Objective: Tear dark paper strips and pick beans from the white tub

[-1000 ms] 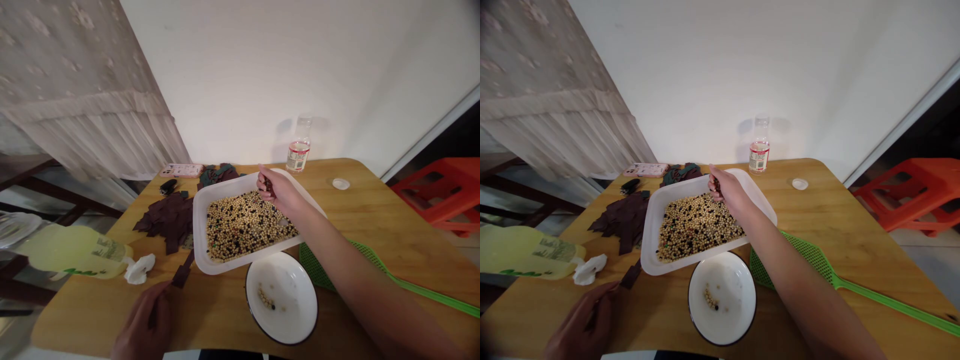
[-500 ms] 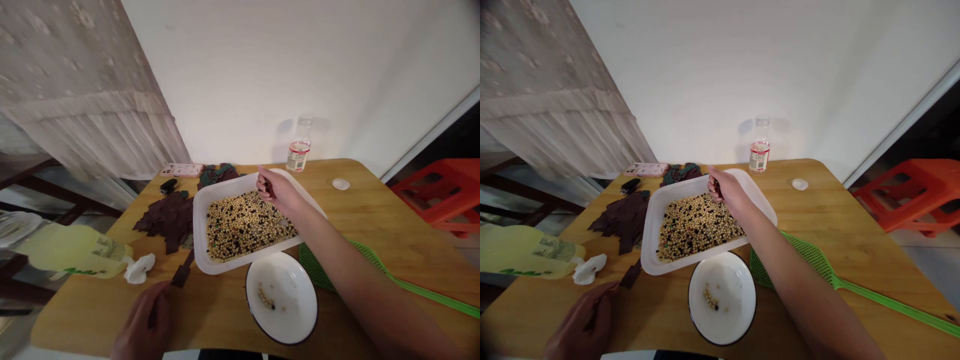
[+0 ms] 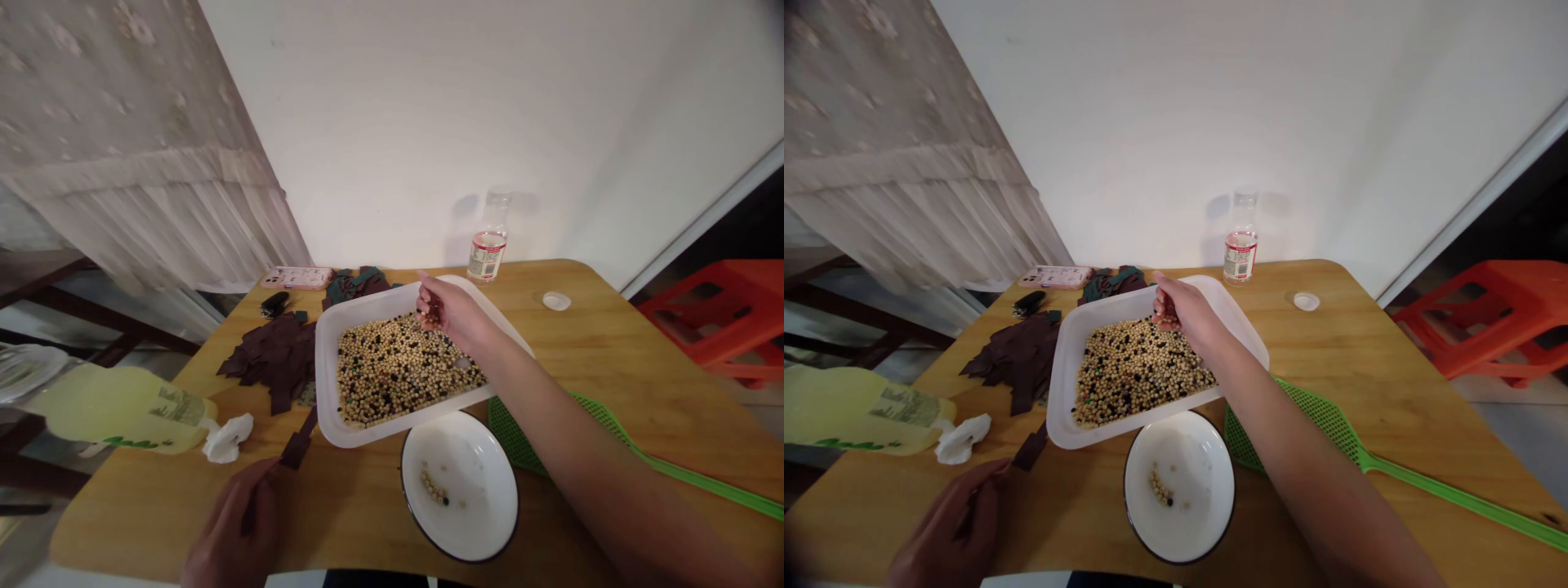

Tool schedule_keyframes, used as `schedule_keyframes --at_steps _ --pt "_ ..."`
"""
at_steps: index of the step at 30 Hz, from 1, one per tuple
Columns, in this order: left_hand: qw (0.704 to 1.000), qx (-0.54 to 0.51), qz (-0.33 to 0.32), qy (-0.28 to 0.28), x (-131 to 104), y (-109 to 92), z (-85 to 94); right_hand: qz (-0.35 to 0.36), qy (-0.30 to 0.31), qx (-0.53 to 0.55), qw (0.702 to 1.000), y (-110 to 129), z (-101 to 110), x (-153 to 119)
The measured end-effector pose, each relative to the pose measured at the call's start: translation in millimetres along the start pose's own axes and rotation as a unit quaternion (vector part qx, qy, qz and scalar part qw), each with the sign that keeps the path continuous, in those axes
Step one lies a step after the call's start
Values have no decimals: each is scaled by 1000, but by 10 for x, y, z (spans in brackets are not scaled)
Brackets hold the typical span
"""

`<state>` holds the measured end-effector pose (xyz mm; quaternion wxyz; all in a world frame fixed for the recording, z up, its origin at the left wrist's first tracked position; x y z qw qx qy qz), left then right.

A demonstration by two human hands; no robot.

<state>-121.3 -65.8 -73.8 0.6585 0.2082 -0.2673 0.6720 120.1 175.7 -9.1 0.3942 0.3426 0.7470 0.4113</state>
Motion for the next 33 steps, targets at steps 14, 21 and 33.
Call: schedule_keyframes --at_steps 14,21,33 --pt "1000 0 22 8 -22 8 -8 18 -22 -82 996 4 -45 -32" --pt "1000 -7 8 13 -31 27 -21 48 -8 -228 972 -37 -89 -32" --pt "999 5 -43 9 28 -5 14 47 -166 -533 828 2 60 -56"
Point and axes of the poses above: each hand's wrist, its own x-axis towards the middle knuckle, its own z-axis out of the back of the hand, y = z × x, the point moved 3 cm from there along x, towards the middle knuckle, and after that the axes turned 13 degrees about -z, right-handed, at the moved point
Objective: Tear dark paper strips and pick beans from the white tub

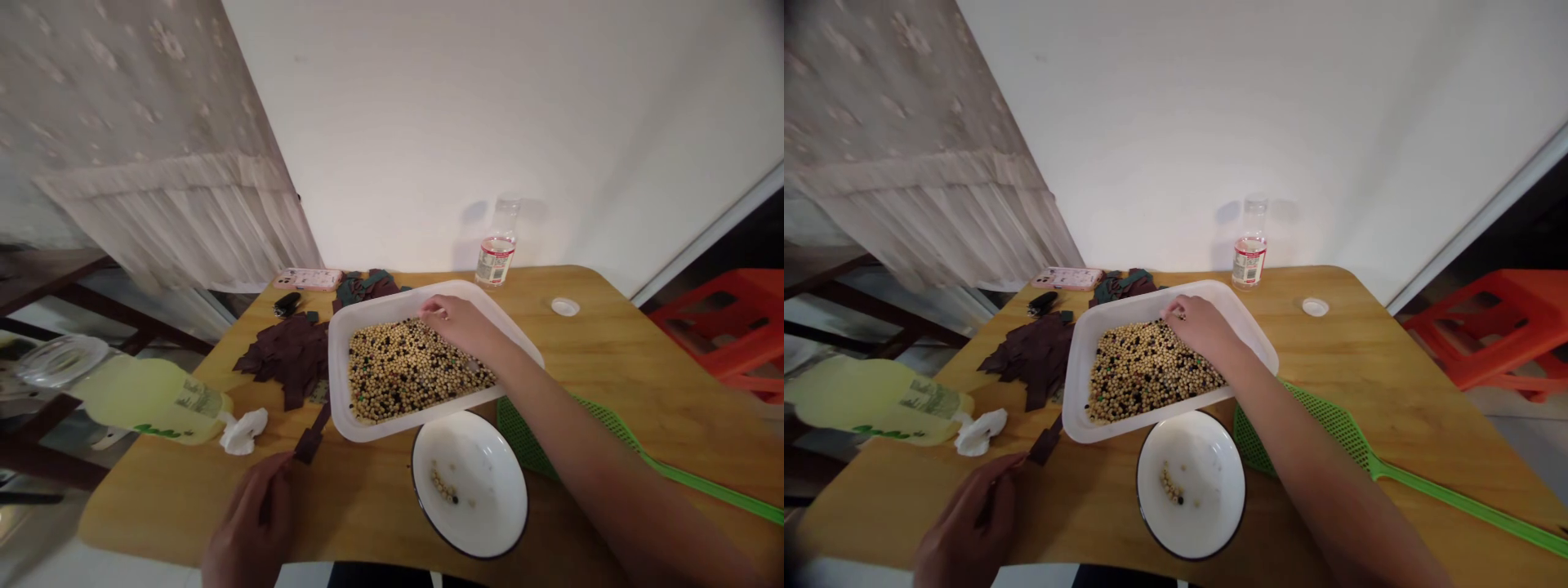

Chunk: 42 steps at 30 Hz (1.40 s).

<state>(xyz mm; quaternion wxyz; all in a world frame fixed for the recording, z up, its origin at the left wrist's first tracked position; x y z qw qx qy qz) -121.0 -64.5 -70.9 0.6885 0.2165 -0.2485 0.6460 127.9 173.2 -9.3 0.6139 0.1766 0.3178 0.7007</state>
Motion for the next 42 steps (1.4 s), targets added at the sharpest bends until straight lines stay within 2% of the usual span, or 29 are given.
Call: schedule_keyframes --at_steps 4,7,15,21,25,32,37,42 --pt "1000 1 -5 12 -49 54 -28 -52 -9 -110 993 -134 31 37" --pt "1000 7 -5 15 -65 67 -32 -73 12 -173 982 -174 -34 33" --pt "1000 7 -10 -10 1 -2 10 6 111 -239 965 10 -237 -125" --pt "1000 12 19 -10 -3 -10 -4 27 134 -257 957 194 -333 -317" --pt "1000 9 28 -2 0 -14 0 45 151 -247 956 280 -424 -429" --pt "1000 5 27 -5 -1 -8 11 84 224 -190 952 327 -494 -510" --pt "1000 8 27 -4 -4 1 6 74 297 -129 943 339 -476 -515" --pt "999 7 52 11 -11 12 -5 42 334 -23 941 309 -439 -464"
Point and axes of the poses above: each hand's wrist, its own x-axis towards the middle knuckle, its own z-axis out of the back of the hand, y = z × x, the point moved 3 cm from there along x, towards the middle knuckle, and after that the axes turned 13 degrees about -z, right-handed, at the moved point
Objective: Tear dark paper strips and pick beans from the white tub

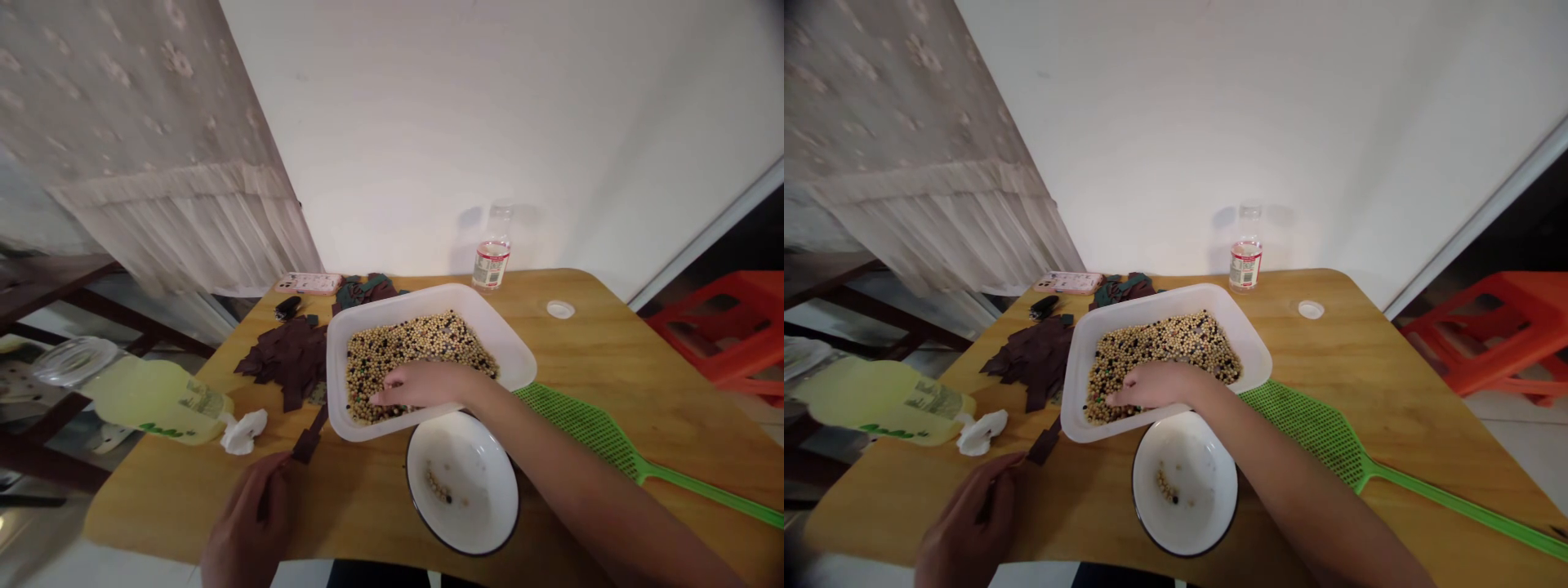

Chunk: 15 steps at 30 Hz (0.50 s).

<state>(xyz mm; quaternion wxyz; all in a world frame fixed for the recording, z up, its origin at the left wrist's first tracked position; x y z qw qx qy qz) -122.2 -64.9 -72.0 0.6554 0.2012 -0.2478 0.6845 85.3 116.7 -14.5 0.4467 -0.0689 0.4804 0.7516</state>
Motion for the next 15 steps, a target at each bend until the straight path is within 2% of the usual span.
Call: schedule_keyframes --at_steps 5,10,15 --pt "1000 -7 -6 -8 4 -12 0 21 -27 170 985 -116 185 48" --pt "1000 4 -16 -7 11 -22 17 68 -61 327 941 -205 421 45" --pt "1000 10 -23 0 6 -4 22 106 -81 430 893 -237 562 16"
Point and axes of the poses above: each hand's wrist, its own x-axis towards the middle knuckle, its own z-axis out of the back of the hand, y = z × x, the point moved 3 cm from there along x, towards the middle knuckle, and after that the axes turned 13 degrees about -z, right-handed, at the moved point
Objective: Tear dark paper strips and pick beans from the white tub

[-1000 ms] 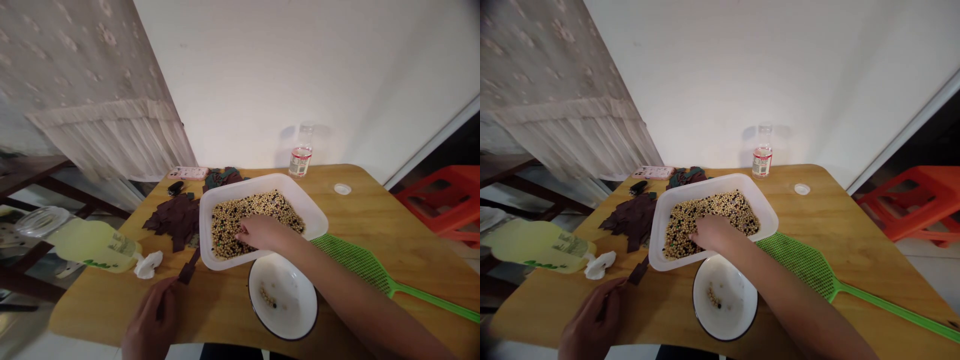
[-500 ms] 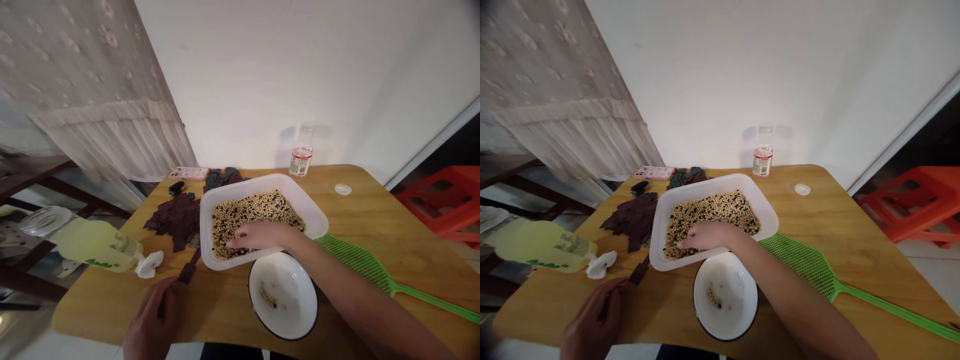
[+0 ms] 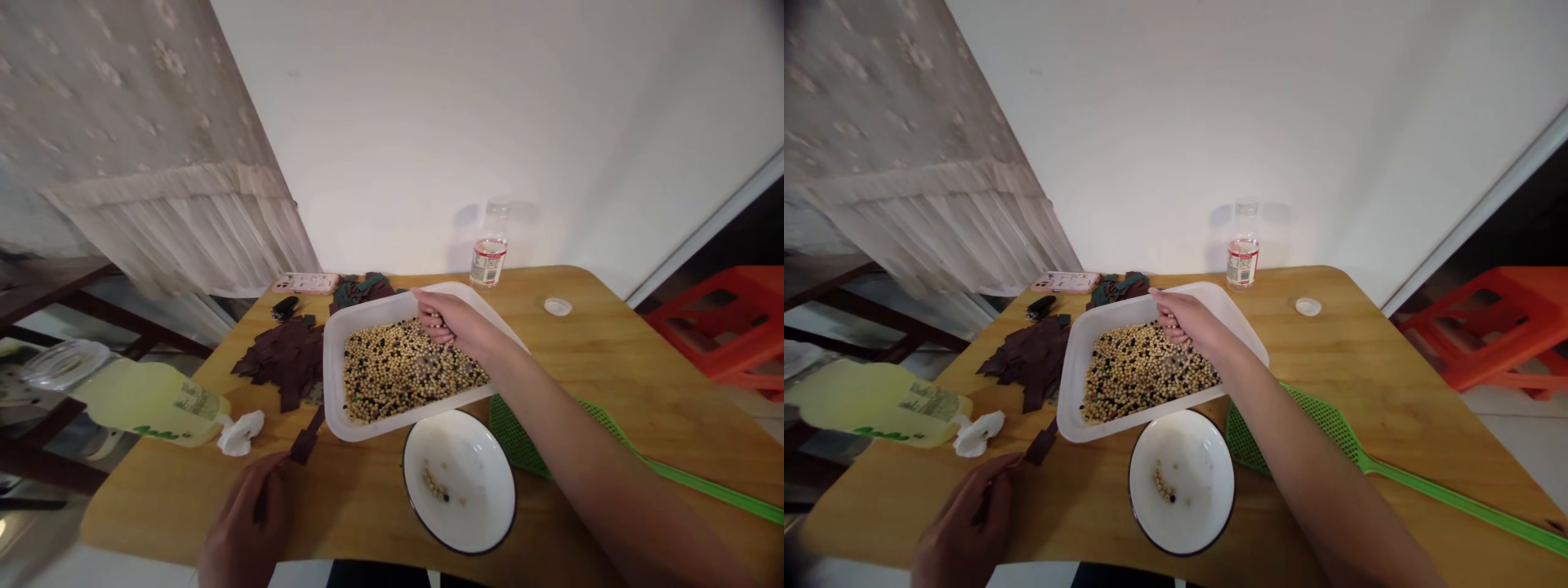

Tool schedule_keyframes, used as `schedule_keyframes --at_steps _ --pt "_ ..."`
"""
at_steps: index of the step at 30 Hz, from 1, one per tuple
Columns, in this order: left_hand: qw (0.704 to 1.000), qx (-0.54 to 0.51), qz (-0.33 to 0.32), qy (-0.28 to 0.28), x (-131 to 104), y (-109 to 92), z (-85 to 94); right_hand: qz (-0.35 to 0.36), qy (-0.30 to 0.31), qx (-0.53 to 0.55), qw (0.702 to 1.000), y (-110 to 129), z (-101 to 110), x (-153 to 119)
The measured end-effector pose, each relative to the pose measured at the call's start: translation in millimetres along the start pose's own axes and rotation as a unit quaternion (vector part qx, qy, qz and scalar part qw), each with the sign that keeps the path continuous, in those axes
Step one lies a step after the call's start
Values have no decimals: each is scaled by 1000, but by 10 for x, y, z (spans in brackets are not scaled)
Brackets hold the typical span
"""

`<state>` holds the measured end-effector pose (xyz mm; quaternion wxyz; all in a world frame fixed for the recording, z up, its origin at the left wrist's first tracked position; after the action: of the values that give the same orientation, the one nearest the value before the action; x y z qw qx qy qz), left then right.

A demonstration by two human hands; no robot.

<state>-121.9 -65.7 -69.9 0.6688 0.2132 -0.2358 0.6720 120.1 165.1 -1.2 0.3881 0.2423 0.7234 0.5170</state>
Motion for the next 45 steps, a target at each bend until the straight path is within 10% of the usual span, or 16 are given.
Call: schedule_keyframes --at_steps 17,45 --pt "1000 7 -16 -17 45 -44 24 66 -18 79 995 28 24 1" --pt "1000 5 24 -1 10 3 -12 73 -33 -136 987 -64 -37 58"
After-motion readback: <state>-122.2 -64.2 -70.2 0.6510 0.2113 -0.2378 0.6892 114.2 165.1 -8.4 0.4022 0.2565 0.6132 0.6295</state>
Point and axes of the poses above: each hand's wrist, its own x-axis towards the middle knuckle, its own z-axis out of the back of the hand, y = z × x, the point moved 3 cm from there along x, towards the middle knuckle, and after that the axes turned 13 degrees about -z, right-handed, at the moved point
